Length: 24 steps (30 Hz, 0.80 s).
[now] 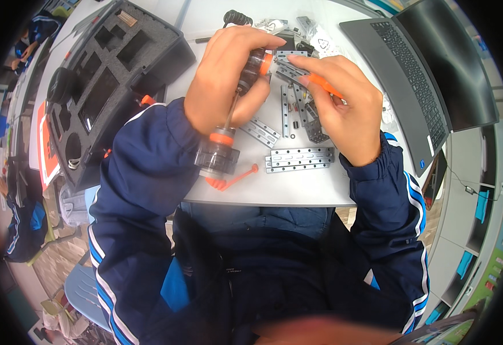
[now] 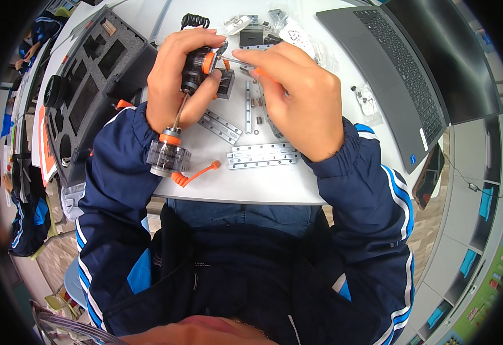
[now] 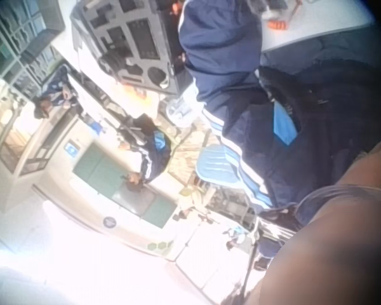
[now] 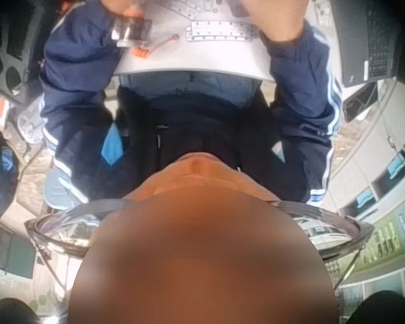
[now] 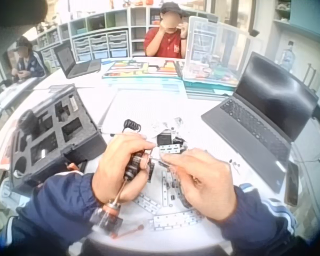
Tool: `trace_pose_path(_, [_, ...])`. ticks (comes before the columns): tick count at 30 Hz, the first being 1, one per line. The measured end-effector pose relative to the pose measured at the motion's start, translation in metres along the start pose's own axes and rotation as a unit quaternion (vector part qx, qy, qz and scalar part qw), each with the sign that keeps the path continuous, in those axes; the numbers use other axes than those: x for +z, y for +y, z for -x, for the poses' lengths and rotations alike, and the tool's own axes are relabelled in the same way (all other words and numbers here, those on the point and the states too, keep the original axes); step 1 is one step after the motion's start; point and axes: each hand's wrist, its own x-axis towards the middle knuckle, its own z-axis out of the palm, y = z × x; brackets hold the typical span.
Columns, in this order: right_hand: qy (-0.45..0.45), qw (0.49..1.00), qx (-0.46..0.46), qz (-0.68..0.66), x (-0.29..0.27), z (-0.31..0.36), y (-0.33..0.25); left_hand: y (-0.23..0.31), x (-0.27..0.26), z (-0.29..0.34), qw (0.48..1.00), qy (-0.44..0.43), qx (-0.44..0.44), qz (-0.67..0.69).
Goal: The person assembles a small electronic device using a screwdriver and pliers. They tighten screws on a motor housing, attach metal brackets, and connect wires to a circuit board. The person handles multiple small parts and tools on a white table.
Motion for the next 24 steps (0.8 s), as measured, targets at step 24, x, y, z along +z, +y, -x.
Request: trace_pose_path(24, [-0.041, 0.985, 0.128, -0.106, -0.0016, -0.0023, 0.0006, -0.0009, -0.0003, 0.0, 1.0, -0.012, -0.015, 0.022])
